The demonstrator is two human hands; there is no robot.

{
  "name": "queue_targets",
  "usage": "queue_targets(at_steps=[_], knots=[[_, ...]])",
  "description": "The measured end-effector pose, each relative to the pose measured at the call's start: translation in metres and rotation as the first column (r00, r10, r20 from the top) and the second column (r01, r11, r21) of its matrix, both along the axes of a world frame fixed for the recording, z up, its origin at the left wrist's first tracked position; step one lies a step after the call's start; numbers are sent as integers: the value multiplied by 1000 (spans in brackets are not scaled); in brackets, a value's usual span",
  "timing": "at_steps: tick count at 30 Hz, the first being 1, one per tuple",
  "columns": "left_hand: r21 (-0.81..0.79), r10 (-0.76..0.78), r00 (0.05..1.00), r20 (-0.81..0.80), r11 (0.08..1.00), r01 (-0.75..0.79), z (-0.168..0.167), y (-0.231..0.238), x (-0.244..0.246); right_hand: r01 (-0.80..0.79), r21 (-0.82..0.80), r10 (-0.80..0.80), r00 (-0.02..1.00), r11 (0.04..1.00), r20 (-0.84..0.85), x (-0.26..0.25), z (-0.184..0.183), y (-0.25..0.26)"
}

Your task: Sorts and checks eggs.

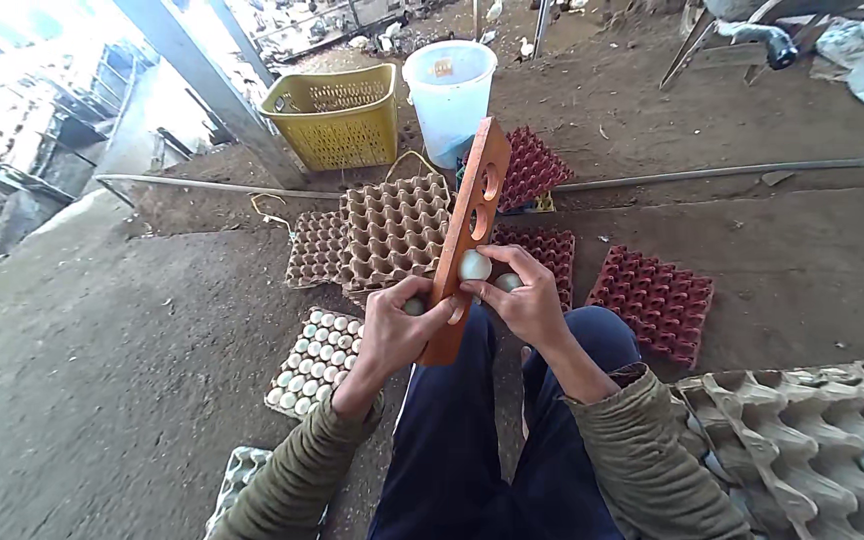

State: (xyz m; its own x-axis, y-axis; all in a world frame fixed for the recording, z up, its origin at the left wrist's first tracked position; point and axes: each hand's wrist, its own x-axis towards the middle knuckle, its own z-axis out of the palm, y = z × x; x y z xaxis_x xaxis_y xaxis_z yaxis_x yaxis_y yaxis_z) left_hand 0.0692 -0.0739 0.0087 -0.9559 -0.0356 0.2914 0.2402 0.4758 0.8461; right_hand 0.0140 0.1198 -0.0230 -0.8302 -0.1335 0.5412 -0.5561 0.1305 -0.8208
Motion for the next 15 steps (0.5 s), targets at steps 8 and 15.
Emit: queue_targets(at_steps=[8, 15], knots=[[269, -18, 1000, 22, 963, 12, -16, 11, 12, -11, 44, 14, 997, 999, -72, 3, -2, 4], [344, -3, 996, 92, 939, -29, -28, 9, 16, -12, 202, 22, 999, 979, -43, 4, -1, 5]])
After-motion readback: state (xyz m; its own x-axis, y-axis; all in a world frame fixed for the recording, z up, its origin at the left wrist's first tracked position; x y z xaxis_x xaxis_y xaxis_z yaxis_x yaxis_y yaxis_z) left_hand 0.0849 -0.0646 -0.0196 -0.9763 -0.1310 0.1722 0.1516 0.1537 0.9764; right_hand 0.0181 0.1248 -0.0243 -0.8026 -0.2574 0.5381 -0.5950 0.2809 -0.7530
